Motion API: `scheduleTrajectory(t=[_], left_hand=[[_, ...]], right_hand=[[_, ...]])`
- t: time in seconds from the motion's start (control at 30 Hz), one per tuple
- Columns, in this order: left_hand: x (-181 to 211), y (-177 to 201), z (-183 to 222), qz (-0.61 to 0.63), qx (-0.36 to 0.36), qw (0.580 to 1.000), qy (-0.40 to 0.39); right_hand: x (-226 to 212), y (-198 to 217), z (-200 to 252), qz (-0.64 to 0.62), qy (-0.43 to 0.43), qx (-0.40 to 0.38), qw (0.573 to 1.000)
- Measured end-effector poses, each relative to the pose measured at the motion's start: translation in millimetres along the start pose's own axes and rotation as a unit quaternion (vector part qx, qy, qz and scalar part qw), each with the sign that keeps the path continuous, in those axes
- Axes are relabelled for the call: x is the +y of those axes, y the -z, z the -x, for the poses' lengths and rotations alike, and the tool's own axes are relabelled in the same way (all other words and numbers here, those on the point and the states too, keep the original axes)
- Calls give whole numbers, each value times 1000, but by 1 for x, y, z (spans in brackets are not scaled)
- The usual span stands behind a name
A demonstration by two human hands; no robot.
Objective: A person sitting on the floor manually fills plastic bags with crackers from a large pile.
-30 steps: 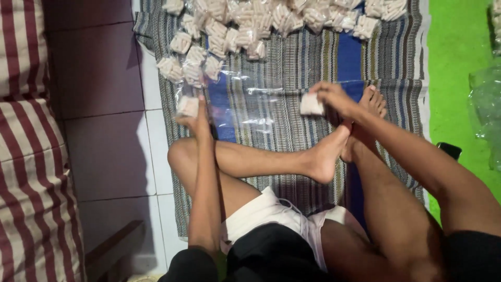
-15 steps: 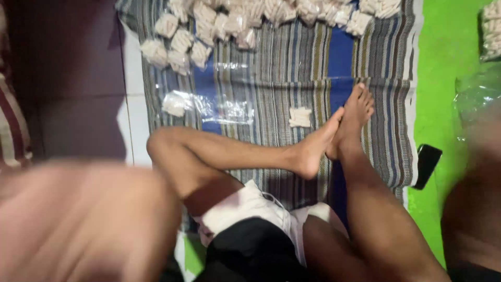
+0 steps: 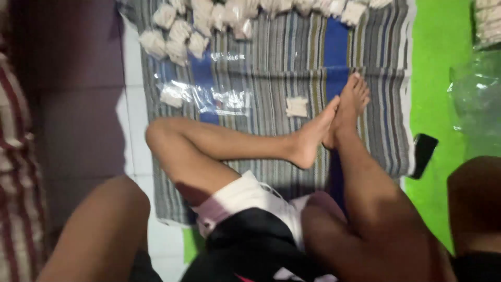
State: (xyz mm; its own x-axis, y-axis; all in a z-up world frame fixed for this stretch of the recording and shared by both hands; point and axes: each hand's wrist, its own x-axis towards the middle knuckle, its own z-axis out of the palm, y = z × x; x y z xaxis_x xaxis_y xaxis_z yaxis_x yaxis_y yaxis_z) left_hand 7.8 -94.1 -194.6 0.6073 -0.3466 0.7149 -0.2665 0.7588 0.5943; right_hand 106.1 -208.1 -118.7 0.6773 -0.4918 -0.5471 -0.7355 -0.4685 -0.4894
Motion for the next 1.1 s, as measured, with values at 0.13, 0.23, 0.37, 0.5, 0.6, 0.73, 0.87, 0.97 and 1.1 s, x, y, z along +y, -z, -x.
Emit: scheduleTrajectory(t=[0.13,0.23,0.37,0.5,0.6,0.73,0.87,0.97,1.1], left_hand=[[52,10,-15,11,-17,1000,24],[61,3,-17,54,1,998,28],[169,-21,-125,177,241,824,482],[132,-3,-109,148,110,924,334],[14,9,27,66,0,997,29],[-33,22,40,53,-6,999,6],[154,-4,-107,227,71,826,512],[160,-11,-111,249,247,662,663],[113,6,-56,169,59,870,460]], right_hand=[[15,-27,-25,20,-16,-5,1000],[-5,-19,-4,41,-42,-9,998],[3,-10,-7,10,16,-1,1000],[-3,-18,-18,31,-36,-5,999],[1,-14,6,59,-50,-15,997],[40,-36,-66,69,-39,-22,997],[-32,-7,29,50,-68,-2,996],[-21,-6,32,72,-49,12,996],[-14,-2,47,10,39,9,999]])
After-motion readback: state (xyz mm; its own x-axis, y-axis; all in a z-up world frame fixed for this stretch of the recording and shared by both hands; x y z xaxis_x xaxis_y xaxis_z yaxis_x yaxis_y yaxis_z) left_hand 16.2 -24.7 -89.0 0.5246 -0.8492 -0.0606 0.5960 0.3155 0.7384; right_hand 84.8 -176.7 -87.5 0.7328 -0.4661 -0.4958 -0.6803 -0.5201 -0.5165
